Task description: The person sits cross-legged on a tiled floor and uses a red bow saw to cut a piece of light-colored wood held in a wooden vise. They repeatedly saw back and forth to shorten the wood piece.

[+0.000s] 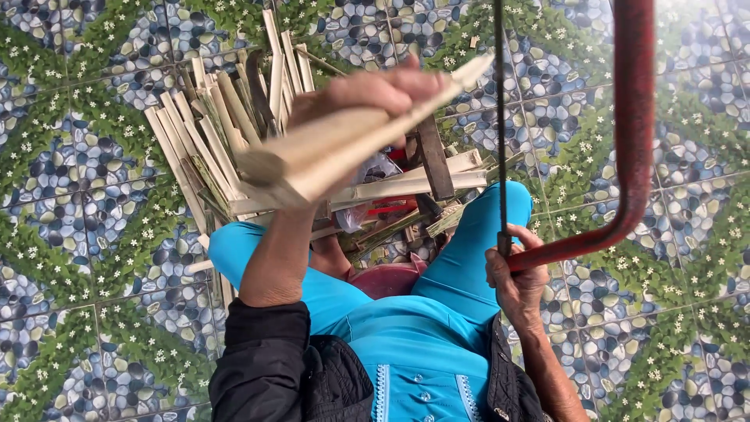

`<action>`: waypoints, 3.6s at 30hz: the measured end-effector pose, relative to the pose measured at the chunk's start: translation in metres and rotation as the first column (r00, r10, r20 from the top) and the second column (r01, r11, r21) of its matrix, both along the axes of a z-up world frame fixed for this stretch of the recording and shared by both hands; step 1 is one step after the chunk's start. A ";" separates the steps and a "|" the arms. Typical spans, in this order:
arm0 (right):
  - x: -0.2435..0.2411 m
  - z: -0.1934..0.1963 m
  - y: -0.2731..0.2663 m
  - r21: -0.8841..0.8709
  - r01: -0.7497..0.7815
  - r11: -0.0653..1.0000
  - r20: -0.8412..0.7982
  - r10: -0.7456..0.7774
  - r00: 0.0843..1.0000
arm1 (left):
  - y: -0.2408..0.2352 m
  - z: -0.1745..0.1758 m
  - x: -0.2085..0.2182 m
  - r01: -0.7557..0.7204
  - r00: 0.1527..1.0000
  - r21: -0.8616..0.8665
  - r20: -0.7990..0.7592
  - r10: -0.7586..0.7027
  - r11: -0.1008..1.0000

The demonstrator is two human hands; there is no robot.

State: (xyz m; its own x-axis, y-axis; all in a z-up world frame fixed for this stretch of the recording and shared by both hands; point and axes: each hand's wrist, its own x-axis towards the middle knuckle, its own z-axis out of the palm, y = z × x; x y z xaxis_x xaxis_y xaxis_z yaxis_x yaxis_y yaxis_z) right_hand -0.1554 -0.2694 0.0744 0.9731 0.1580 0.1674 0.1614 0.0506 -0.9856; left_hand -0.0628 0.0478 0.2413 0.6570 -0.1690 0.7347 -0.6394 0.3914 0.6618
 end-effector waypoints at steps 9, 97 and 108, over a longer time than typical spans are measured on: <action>-0.009 -0.050 0.018 0.034 -0.074 0.997 0.007 0.073 0.997 | 0.033 -0.045 -0.015 0.203 0.977 0.219 0.024 -0.213 0.954; 0.006 -0.029 0.005 -0.025 -0.113 0.993 0.026 0.114 0.993 | -0.002 -0.265 0.035 -0.747 0.313 0.587 0.725 0.614 -0.312; -0.008 -0.017 0.008 -0.199 -0.070 0.977 -0.189 0.032 0.982 | -0.029 -0.282 0.071 -0.596 0.297 0.723 0.603 0.741 -0.350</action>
